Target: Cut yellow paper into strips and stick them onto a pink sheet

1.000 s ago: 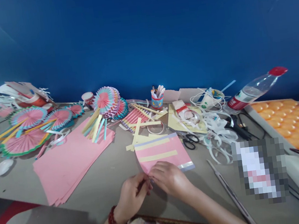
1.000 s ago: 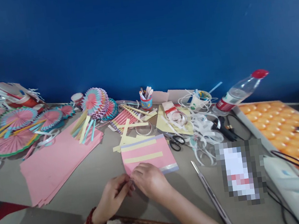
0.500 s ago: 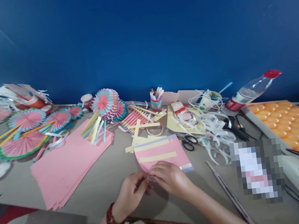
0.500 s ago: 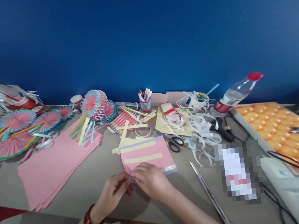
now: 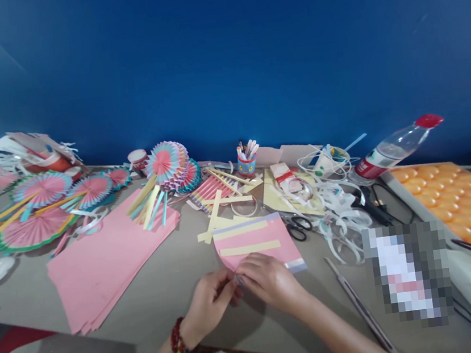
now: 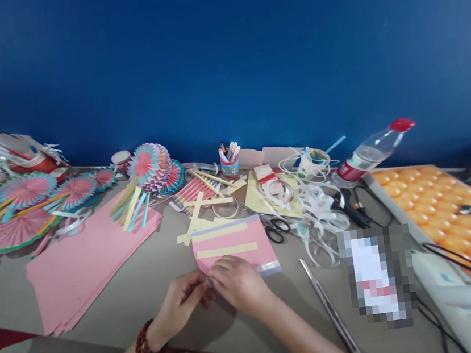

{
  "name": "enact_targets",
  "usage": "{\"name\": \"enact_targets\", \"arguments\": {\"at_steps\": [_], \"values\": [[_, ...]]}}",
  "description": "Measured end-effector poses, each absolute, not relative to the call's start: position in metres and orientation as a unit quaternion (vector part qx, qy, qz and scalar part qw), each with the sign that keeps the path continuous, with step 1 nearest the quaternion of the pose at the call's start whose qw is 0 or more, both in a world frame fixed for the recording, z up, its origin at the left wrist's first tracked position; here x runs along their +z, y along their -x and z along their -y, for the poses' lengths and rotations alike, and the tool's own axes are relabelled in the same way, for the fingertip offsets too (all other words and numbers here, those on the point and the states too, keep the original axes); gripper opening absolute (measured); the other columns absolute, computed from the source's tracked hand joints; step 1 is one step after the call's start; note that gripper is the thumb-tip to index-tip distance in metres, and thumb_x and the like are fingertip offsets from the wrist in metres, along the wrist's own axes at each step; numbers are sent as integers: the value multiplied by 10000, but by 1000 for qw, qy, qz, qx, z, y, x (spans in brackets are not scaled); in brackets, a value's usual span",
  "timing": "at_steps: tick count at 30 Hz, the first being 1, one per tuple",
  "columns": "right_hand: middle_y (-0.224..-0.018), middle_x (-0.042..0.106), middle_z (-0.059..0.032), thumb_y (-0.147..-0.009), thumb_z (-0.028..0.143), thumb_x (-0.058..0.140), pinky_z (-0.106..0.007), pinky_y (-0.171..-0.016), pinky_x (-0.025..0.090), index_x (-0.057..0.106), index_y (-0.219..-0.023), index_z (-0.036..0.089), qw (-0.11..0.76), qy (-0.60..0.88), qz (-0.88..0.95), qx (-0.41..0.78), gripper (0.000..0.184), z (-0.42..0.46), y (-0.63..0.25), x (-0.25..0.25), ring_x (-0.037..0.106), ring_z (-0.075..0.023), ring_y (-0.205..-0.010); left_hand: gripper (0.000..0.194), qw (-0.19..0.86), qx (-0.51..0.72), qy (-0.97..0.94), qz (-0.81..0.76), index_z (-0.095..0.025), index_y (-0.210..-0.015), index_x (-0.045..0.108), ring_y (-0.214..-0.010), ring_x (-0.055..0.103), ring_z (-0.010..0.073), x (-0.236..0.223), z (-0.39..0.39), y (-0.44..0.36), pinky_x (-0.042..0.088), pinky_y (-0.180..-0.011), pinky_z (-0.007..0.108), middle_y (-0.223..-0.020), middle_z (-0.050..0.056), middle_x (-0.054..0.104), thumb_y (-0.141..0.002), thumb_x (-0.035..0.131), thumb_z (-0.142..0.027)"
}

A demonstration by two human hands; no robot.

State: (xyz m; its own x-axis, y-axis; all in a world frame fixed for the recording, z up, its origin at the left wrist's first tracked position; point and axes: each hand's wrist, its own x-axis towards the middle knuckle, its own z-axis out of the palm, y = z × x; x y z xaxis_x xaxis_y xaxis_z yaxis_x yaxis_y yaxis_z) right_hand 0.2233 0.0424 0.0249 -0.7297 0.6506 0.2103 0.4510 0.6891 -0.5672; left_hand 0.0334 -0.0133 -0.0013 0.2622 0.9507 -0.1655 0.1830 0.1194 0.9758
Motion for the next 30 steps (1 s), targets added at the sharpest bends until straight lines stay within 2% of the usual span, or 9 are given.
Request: {"name": "enact_targets", "arguments": {"at_steps": [12, 22, 30], "values": [[-810, 681, -54, -978, 185, 442, -282, -706, 424, 631, -859, 188, 186, 303, 904, 238, 224, -43, -224, 26, 591, -188, -779, 228, 551, 342, -569, -506, -168, -765, 606, -578, 629, 140, -6, 12, -34, 457, -591, 203, -687, 21, 669, -944, 506, -268], [-849, 701, -50, -973, 179, 459, -272, -737, 437, 631, -890, 191, 220, 295, 888, 275, 191, -45, -226, 20, 610, -182, -807, 235, 540, 337, -579, -511, -176, -740, 602, -588, 624, 142, -4, 12, -35, 454, -607, 203, -661, 18, 666, -938, 494, -239], [-833, 708, -47, -942, 183, 503, -279, -729, 452, 639, -883, 196, 233, 298, 883, 276, 149, -44, -225, 20, 629, -181, -795, 261, 512, 326, -600, -521, -184, -728, 588, -587, 621, 141, -1, 12, -35, 444, -617, 201, -630, 5, 655, -950, 493, -283]]}}
